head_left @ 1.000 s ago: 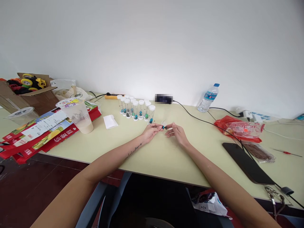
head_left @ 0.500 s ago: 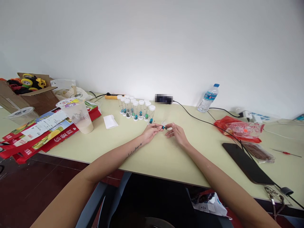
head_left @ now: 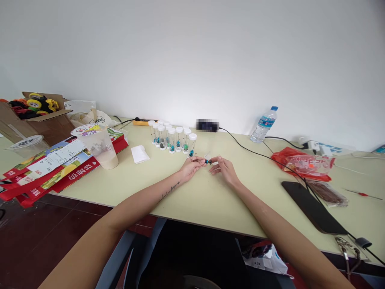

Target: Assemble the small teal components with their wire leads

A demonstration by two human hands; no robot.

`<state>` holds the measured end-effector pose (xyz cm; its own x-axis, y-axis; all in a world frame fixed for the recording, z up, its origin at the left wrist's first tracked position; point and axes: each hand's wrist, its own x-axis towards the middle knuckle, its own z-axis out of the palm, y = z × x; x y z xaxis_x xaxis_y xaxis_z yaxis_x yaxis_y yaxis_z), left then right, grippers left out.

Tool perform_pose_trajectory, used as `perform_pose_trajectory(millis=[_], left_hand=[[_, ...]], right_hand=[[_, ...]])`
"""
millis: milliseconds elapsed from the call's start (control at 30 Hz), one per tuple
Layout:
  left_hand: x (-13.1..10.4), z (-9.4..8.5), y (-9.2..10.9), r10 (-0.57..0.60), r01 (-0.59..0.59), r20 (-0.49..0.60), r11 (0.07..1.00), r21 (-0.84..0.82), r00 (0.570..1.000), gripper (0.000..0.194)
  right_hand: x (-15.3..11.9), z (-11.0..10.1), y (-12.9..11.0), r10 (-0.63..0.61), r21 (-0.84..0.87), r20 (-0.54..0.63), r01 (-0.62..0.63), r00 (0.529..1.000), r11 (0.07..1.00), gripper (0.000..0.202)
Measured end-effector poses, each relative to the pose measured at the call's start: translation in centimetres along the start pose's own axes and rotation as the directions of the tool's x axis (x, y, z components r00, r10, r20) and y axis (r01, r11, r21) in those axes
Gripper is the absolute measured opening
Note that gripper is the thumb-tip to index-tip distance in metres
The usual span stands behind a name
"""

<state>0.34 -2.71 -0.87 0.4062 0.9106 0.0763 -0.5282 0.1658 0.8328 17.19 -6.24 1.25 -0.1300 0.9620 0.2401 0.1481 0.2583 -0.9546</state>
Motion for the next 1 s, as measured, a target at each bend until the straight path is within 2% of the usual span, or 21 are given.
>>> perform_pose_trajectory(millis=[1000], left_hand=[[0.07,0.07,-0.04,-0.01,0.01,-0.002,1.0,0.018,1.0,0.021]], right_hand=[[0.1,-0.08,-0.02,0.022,0.002,0.018,-0.022,1.0,1.0,0.052]])
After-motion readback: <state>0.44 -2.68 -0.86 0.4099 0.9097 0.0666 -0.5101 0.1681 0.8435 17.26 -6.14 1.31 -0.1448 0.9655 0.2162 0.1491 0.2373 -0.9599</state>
